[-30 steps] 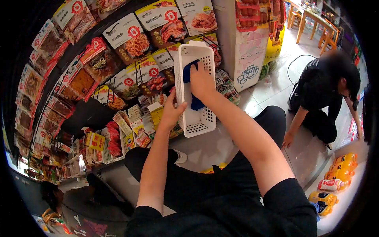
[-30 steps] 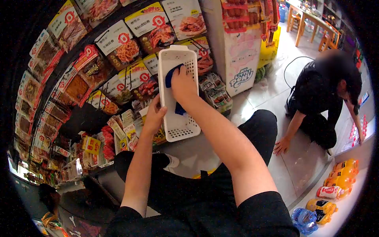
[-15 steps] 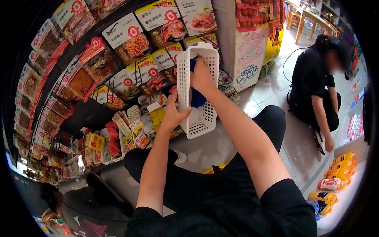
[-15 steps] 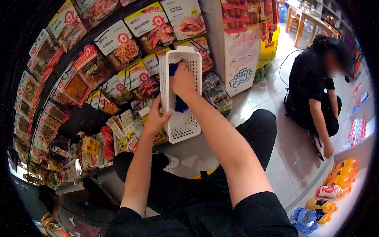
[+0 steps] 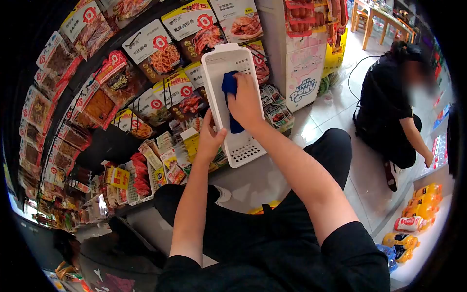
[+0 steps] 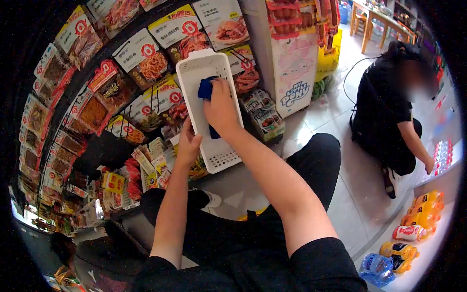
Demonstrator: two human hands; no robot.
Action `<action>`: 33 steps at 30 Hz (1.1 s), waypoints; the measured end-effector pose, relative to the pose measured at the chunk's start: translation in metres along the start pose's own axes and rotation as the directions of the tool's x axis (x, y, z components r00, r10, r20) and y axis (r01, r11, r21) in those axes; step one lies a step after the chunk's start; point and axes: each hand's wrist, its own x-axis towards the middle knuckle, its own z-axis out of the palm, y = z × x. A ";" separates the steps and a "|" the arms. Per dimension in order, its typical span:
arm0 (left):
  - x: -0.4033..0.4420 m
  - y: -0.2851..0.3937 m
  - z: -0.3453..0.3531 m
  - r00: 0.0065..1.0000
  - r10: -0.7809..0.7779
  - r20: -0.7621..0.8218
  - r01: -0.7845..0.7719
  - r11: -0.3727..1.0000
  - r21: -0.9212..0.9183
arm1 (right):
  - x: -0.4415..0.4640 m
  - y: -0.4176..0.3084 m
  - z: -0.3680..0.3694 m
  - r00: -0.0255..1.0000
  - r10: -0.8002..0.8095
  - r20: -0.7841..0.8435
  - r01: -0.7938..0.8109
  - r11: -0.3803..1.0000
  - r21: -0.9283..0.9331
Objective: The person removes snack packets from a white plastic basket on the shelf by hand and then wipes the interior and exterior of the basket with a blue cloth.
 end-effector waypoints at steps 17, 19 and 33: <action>-0.007 -0.006 -0.007 0.999 0.053 -0.004 -0.047 0.910 0.412 | 0.024 0.018 0.031 0.982 0.189 0.023 -0.191 0.974 0.122; -0.004 -0.011 -0.011 0.996 0.089 0.001 -0.081 0.899 0.430 | 0.021 0.019 0.023 0.991 0.097 0.092 -0.105 0.990 0.092; -0.007 -0.009 -0.004 1.000 0.006 -0.024 -0.001 0.975 0.221 | 0.025 -0.007 0.004 0.961 0.145 0.236 -0.126 0.988 -0.093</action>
